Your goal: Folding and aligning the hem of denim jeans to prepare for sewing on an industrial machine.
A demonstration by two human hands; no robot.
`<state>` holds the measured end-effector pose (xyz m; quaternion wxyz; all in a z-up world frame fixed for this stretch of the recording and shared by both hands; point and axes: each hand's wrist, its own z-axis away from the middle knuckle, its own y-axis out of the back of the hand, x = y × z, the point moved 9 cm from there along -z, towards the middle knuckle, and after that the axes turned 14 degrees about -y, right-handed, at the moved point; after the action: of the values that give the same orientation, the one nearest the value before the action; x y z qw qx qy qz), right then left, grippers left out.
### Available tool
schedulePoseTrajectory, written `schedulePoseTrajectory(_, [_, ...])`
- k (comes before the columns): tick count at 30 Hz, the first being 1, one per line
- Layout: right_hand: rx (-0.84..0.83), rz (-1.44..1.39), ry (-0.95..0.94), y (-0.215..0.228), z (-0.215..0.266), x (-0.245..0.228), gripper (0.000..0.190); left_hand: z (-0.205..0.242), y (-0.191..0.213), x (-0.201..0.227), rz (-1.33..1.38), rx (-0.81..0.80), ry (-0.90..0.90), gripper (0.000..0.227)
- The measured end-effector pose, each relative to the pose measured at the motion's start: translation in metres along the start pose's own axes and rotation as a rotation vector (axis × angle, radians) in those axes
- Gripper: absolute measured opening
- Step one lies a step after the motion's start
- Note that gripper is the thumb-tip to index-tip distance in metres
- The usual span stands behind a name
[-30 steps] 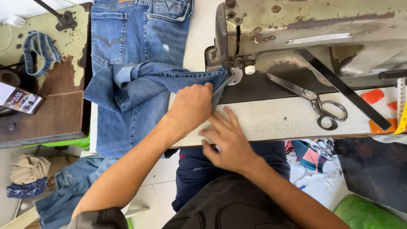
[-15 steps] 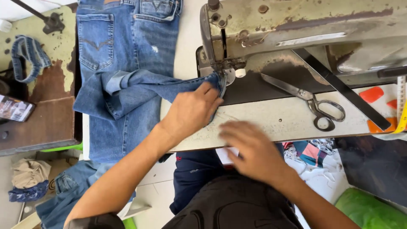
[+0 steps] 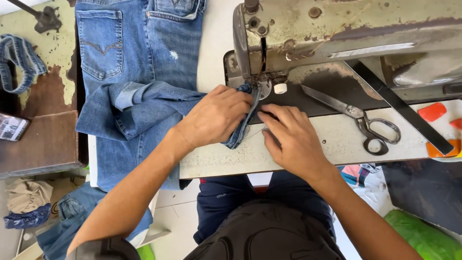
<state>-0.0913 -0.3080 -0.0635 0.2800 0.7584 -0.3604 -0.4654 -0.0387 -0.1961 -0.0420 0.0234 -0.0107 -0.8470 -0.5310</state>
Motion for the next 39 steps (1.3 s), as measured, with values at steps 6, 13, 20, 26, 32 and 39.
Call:
schedulePoseTrajectory(6, [0.008, 0.045, 0.085, -0.008, -0.008, -0.017, 0.036, 0.016, 0.009, -0.014, 0.121, 0.207, 0.174, 0.004])
schedulePoseTrajectory(13, [-0.005, 0.164, 0.151, -0.007, -0.005, -0.019, 0.019, 0.012, 0.006, -0.007, 0.01, 0.243, 0.089, 0.004])
schedulePoseTrajectory(20, [0.004, 0.189, 0.167, -0.008, 0.001, -0.006, 0.022, 0.019, -0.007, 0.0, -0.071, 0.341, 0.151, 0.007])
schedulePoseTrajectory(26, [-0.029, 0.174, 0.181, -0.005, -0.003, -0.011, 0.025, 0.019, -0.008, 0.004, -0.139, 0.363, 0.2, 0.006])
schedulePoseTrajectory(32, [-0.067, 0.162, 0.182, -0.005, -0.006, -0.011, 0.023, 0.017, -0.002, 0.005, -0.124, 0.39, 0.21, 0.008])
schedulePoseTrajectory(39, [-0.085, 0.176, 0.169, -0.008, -0.007, -0.009, 0.023, 0.018, -0.004, 0.001, -0.091, 0.393, 0.207, 0.009])
